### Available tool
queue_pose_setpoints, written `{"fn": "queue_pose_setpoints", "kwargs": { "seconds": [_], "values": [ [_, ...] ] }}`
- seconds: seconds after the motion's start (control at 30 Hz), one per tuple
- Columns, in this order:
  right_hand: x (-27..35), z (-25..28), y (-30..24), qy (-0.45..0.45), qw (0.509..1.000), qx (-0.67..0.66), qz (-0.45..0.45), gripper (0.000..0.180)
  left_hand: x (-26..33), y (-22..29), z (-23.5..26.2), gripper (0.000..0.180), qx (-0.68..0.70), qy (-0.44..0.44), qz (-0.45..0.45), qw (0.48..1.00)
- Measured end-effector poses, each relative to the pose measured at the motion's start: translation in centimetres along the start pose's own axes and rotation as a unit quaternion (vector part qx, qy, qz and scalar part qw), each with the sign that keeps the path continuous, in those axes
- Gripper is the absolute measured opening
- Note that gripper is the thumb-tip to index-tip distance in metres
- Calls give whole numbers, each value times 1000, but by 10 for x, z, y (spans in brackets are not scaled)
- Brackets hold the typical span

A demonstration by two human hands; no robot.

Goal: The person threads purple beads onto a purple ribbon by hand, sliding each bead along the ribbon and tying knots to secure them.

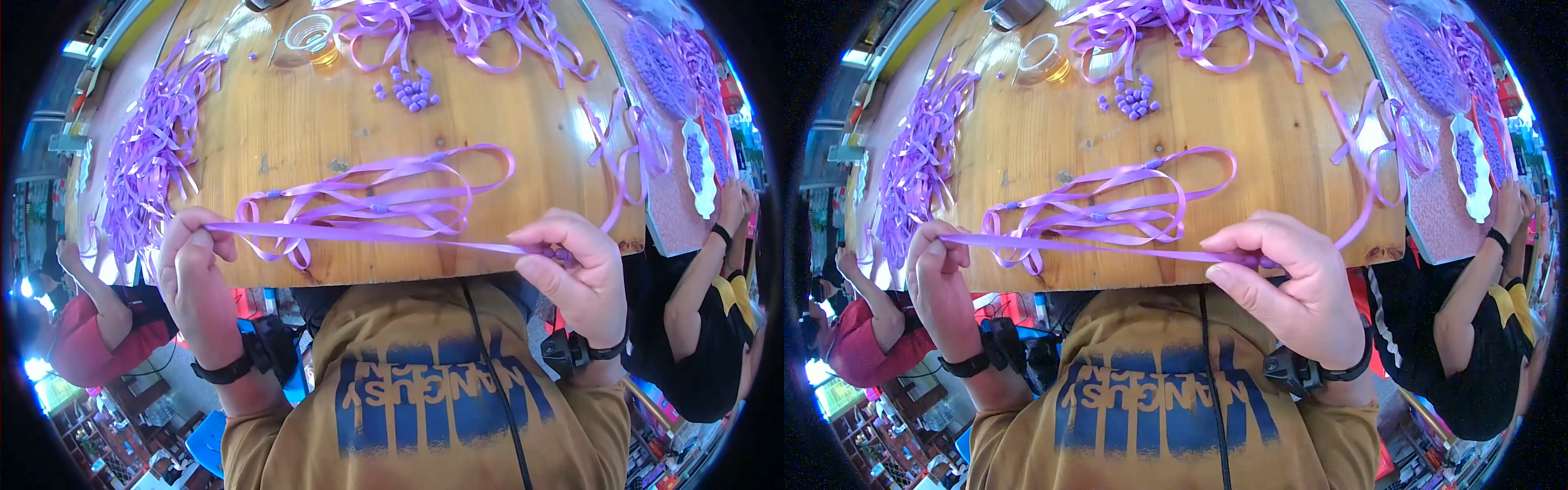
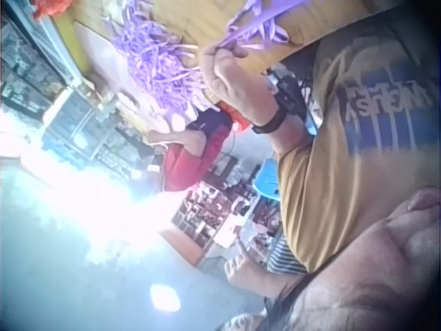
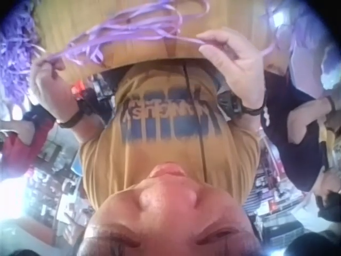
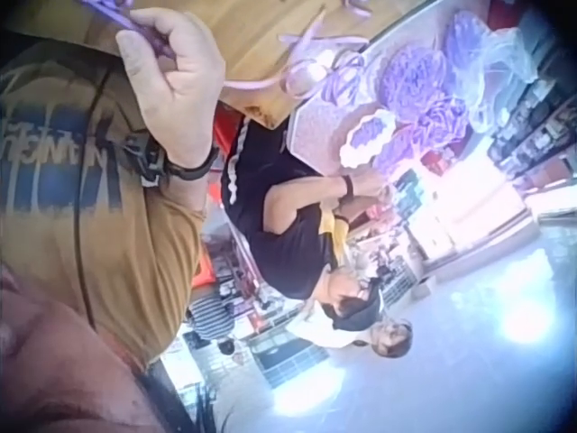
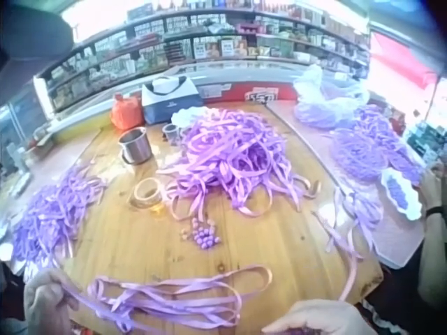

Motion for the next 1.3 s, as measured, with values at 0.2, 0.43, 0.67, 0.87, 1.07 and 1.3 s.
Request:
{"fn": "queue_pose_setpoints", "kwargs": {
  "seconds": [0.2,0.43,0.67,0.87,1.07,1.3],
  "values": [
    [7,-4,1,28,982,-135,-128,18,-18,-19,15,17,-134,60,3,989],
    [-3,-21,-10,-94,974,-180,-101,16,26,29,-93,42,-220,-332,-292,870],
    [-3,-33,-11,-164,971,-173,-39,13,43,10,-110,36,-167,-295,-363,868],
    [-8,-11,-16,-169,985,-25,-13,10,37,8,-81,16,-159,-339,-268,888],
    [11,74,26,20,998,-9,-55,22,-3,7,49,13,-188,-17,-91,978],
    [18,141,63,157,986,-32,-37,20,-32,-25,194,24,127,231,-124,957]
  ]
}}
Point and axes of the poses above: each hand's wrist, its own x-axis away from the middle knuckle, its own z-axis out of the back of the hand, y = z × x, the point moved 3 cm from there along -x, towards the middle knuckle, and after that the axes turned 10 degrees about x, right-handed, at the moved point
